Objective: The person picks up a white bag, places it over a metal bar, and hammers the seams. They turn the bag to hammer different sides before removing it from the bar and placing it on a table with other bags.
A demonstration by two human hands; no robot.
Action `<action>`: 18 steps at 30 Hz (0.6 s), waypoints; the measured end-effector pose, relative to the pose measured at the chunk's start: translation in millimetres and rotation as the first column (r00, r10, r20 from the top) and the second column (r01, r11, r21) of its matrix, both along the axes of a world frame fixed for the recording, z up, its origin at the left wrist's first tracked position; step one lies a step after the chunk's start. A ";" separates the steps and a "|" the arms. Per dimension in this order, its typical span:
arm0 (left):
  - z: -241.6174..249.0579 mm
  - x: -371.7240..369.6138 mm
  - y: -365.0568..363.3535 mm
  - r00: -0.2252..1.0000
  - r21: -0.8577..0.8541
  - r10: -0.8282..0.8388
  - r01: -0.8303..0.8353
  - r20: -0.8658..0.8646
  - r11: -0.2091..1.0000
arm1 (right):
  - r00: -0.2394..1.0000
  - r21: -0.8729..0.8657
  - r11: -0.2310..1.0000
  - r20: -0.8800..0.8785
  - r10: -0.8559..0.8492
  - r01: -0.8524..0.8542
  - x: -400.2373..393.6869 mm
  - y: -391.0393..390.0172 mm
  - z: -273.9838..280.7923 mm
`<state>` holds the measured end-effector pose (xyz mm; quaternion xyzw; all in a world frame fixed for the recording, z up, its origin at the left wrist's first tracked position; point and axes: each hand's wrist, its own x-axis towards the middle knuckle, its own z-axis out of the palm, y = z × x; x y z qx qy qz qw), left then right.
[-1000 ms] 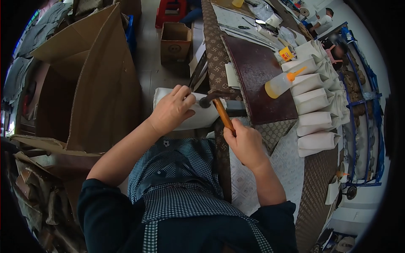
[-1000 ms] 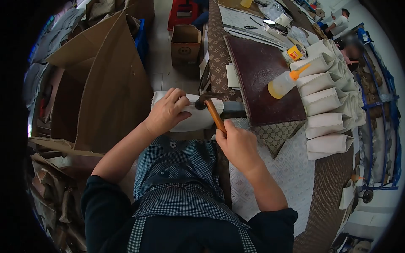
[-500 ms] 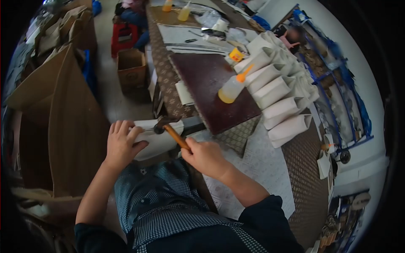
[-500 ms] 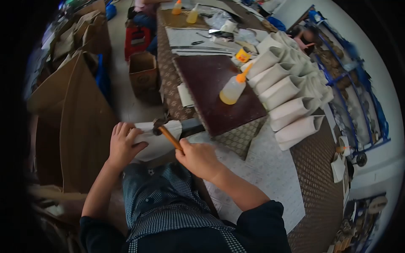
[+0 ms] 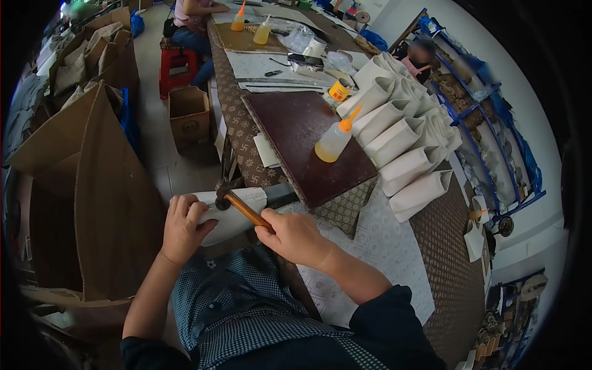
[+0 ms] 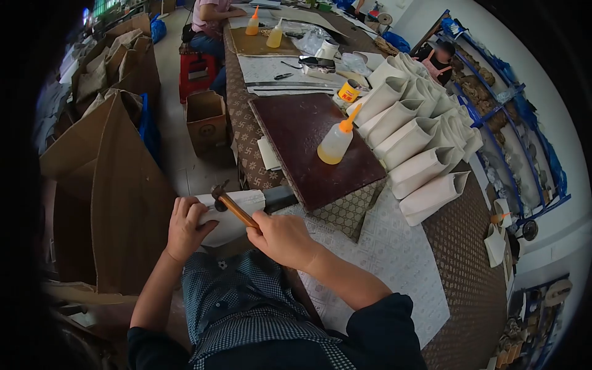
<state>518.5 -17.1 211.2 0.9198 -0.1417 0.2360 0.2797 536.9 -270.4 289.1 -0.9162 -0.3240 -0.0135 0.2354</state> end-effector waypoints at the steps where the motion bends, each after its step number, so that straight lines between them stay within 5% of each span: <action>1: 0.2 -0.8 -0.1 1.000 -0.008 0.008 -0.008 -0.010 1.000 | 1.000 0.035 0.999 -0.019 -0.007 0.008 -2.6 1.8 6.5; 5: -1.0 -0.1 0.4 1.000 -0.034 0.001 -0.002 -0.019 0.999 | 0.999 0.123 0.992 0.039 -0.019 0.015 -7.9 8.6 12.3; 8: 4.8 -4.7 2.6 0.998 0.025 0.046 -0.047 0.052 0.999 | 1.000 -0.113 0.994 -0.015 -0.005 0.003 -2.3 3.5 -14.0; 16: -4.0 -5.1 19.3 0.997 -0.013 -0.034 0.035 0.067 0.999 | 0.996 0.139 0.989 -0.077 -0.042 0.053 -4.2 12.1 13.6; 18: -5.0 -5.7 18.1 0.999 -0.038 -0.033 0.034 0.041 0.999 | 0.999 -0.009 1.000 -0.033 0.006 -0.006 -2.7 14.3 7.6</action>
